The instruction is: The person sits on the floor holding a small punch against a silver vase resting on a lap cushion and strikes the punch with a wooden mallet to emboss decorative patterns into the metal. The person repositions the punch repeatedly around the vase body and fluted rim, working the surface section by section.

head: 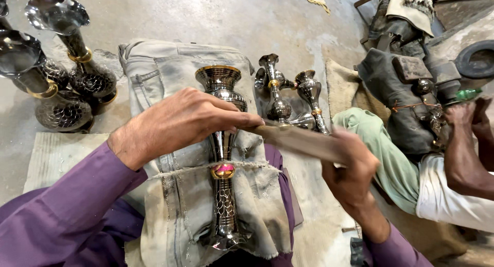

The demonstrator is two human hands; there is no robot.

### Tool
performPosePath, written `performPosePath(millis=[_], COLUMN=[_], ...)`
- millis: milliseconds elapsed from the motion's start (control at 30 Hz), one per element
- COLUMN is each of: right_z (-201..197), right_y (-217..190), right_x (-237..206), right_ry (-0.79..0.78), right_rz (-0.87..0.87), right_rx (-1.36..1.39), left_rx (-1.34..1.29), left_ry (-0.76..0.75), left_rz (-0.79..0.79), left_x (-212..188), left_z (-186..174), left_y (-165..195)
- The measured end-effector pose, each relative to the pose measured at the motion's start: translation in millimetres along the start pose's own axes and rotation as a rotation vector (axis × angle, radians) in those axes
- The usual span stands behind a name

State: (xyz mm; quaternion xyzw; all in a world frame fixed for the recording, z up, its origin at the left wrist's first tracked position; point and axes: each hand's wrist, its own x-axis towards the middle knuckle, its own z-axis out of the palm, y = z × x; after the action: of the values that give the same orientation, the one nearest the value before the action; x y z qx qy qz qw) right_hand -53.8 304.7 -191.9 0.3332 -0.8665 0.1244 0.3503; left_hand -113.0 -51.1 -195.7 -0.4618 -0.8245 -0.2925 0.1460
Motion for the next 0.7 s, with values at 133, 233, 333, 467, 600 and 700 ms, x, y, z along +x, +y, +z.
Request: performPosePath(millis=[133,233,333,467,600,700], right_z=[7,14,13,7,-3,-14], right_y=[0,0,5,13,7,0], right_x=[-1,-4,-9,-8,9,33], right_ry=[0.022,0.031,0.01,0.045,0.111,0.022], right_rz=[0.114,0.169,0.092,0.078,0.136,0.158], right_rx=[0.084,0.17,-0.015,0.059,0.251,0.402], left_rx=[0.016,0.021,-0.106,-0.209,-0.281,-0.282], left_ry=[0.028,0.006,0.03,0.123,0.198,0.21], left_rz=[0.071,0.029,-0.019,-0.113,-0.11,-0.09], left_x=[0,-2,-7,-16,-22,-23], left_z=[1,2,4,9,11,12], left_y=[-1,-2,-6,-7,-9,-11])
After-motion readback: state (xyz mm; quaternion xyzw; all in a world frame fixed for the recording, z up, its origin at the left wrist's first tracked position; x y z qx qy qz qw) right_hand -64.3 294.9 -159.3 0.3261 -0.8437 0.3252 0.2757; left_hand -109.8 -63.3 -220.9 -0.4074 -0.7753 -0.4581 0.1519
